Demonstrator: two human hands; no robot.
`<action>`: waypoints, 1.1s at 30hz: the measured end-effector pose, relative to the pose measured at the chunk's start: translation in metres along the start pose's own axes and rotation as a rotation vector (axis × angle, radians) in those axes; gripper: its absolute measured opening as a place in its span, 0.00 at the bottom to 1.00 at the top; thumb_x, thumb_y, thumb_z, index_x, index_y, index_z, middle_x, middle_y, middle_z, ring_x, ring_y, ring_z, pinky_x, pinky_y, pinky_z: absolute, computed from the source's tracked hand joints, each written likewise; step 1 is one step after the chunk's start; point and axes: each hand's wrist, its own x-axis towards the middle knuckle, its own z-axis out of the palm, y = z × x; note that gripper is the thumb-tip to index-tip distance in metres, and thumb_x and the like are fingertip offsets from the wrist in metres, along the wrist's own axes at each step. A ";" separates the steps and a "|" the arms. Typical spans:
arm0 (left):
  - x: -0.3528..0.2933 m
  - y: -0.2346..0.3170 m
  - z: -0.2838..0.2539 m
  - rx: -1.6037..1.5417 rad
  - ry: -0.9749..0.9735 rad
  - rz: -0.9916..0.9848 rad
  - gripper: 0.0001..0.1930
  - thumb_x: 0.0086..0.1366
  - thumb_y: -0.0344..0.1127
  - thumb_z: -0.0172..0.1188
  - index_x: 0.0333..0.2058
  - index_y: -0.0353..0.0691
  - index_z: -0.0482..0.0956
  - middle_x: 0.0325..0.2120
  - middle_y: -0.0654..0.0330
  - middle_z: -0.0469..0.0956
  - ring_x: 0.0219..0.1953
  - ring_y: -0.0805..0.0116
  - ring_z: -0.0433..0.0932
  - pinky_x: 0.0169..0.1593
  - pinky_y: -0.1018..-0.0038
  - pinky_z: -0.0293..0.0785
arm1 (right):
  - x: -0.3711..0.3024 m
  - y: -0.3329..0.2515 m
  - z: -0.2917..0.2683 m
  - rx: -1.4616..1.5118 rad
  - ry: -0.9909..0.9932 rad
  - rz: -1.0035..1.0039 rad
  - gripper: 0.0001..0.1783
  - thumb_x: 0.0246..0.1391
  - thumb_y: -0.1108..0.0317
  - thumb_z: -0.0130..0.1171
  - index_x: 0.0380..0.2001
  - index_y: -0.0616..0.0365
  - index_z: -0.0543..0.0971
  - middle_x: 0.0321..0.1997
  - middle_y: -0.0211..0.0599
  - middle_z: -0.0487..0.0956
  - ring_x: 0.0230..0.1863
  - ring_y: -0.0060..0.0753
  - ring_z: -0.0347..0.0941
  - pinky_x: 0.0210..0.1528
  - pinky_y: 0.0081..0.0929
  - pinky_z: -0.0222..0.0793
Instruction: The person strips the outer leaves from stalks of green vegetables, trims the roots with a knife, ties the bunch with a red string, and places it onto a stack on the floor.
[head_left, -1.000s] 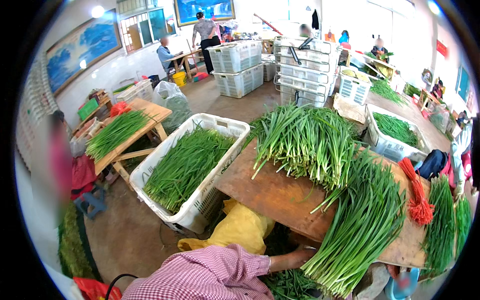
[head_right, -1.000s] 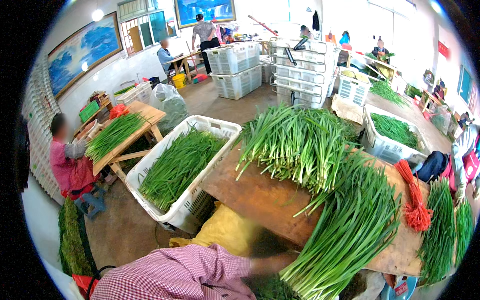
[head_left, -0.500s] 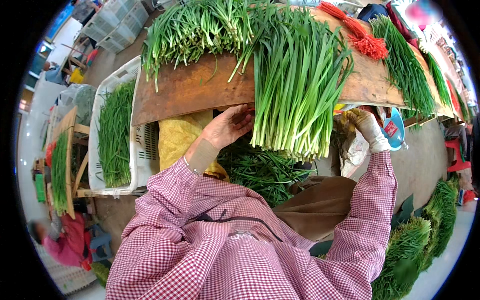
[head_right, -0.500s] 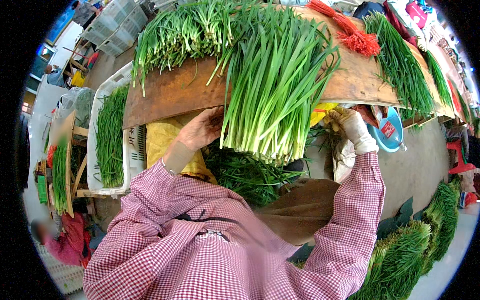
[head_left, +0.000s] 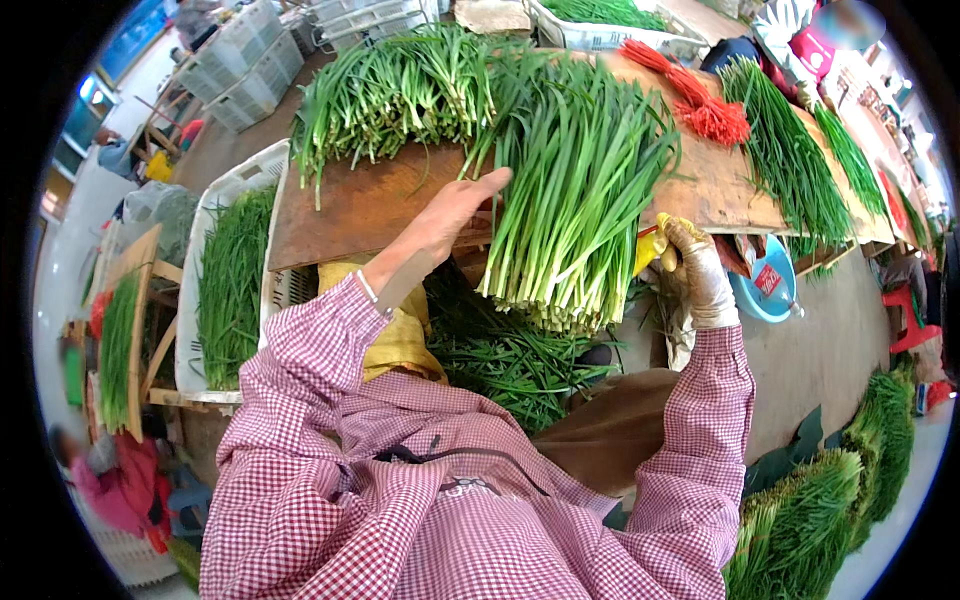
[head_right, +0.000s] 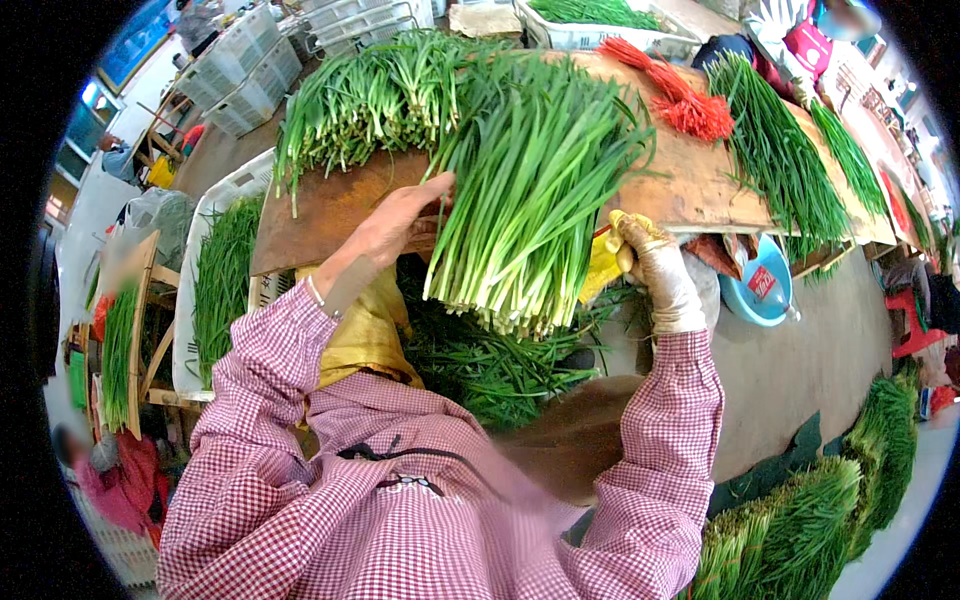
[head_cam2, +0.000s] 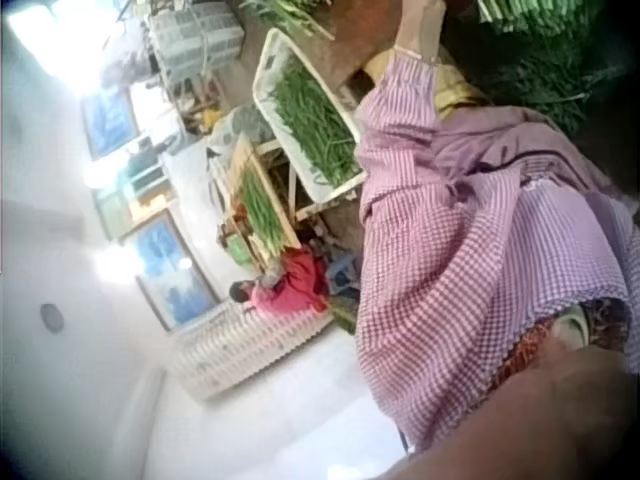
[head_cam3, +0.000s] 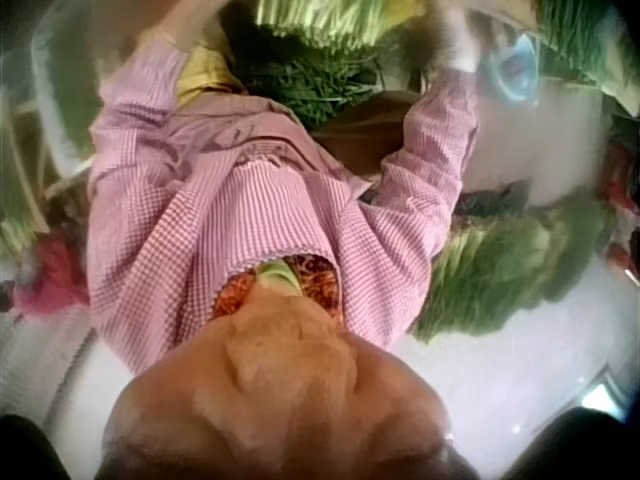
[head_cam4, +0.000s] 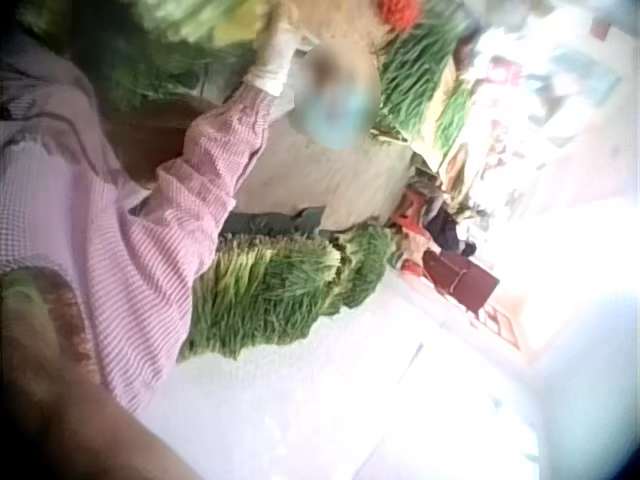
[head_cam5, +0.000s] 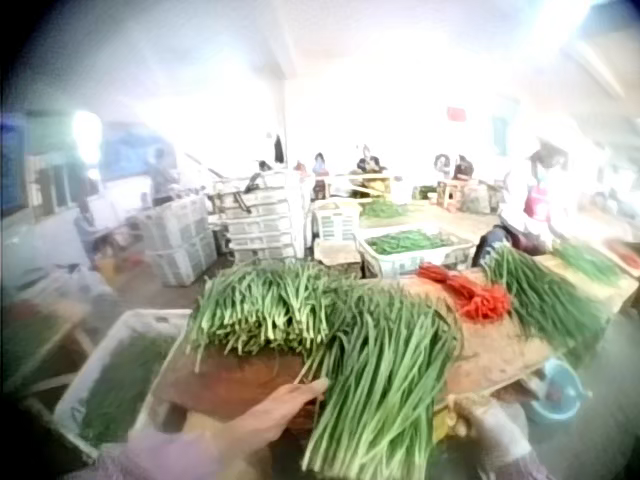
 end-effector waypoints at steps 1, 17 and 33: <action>0.009 0.004 0.000 0.157 -0.016 -0.060 0.23 0.57 0.56 0.51 0.30 0.38 0.73 0.31 0.63 0.71 0.33 0.74 0.67 0.43 0.76 0.62 | 0.004 0.000 0.007 -0.064 0.034 -0.029 0.15 0.55 0.56 0.46 0.22 0.54 0.73 0.10 0.20 0.63 0.10 0.11 0.50 0.13 0.10 0.40; 0.068 0.091 0.015 1.230 -0.158 0.113 0.51 0.50 0.72 0.42 0.44 0.15 0.63 0.50 0.27 0.55 0.52 0.39 0.60 0.57 0.63 0.57 | 0.090 -0.003 0.112 -0.497 -0.186 -0.354 0.12 0.53 0.63 0.49 0.25 0.58 0.76 0.17 0.31 0.75 0.15 0.18 0.67 0.16 0.18 0.61; 0.063 -0.007 0.038 1.126 0.665 0.381 0.31 0.63 0.47 0.37 0.47 0.15 0.57 0.49 0.32 0.59 0.52 0.41 0.59 0.56 0.54 0.49 | 0.081 -0.017 0.126 -0.105 -0.180 -0.102 0.11 0.55 0.62 0.49 0.29 0.59 0.74 0.17 0.28 0.73 0.10 0.14 0.58 0.11 0.12 0.51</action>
